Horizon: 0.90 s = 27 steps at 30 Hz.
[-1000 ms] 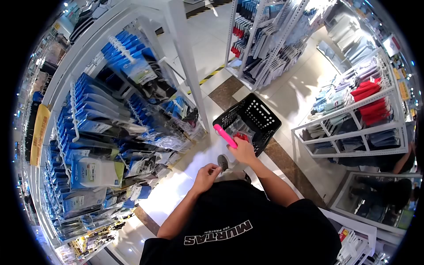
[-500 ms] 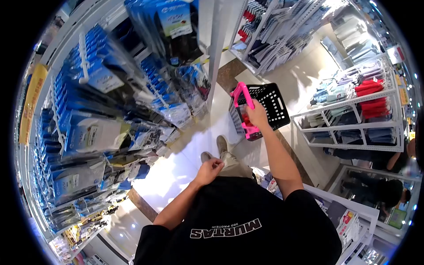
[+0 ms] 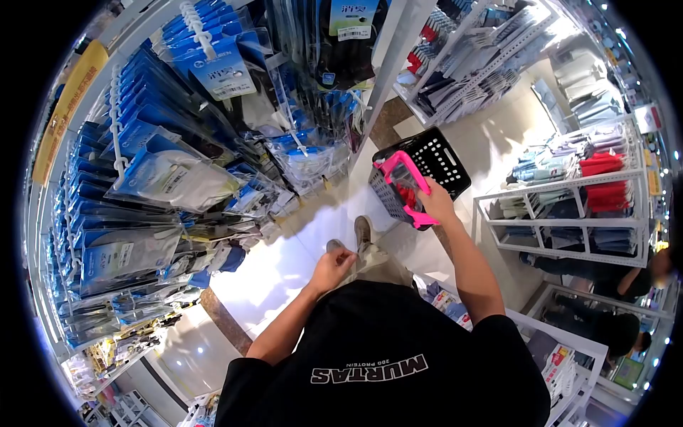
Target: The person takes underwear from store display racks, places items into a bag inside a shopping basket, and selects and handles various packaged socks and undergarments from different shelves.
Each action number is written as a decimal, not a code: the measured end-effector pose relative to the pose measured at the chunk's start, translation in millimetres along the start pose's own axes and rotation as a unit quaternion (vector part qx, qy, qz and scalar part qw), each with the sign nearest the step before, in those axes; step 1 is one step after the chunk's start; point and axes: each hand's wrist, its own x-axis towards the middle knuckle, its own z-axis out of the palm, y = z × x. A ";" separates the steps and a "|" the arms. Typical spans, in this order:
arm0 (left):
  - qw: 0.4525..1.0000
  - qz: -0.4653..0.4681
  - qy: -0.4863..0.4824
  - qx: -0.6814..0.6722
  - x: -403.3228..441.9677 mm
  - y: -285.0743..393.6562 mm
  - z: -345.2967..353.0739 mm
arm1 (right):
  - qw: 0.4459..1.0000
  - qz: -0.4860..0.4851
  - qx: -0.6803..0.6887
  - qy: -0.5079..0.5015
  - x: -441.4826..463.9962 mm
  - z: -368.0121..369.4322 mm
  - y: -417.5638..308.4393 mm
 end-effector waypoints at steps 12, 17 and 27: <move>1.000 0.009 -0.013 0.005 15.0 10.5 24.4 | 0.988 0.033 -0.151 0.032 -24.4 -0.4 -6.9; 1.000 -0.004 -0.013 0.017 31.2 30.4 41.0 | 0.994 0.035 -0.099 0.032 -34.1 -20.4 -36.3; 0.990 0.061 0.097 0.077 67.0 93.3 108.2 | 0.991 -0.073 -0.112 0.026 -19.2 -2.2 35.0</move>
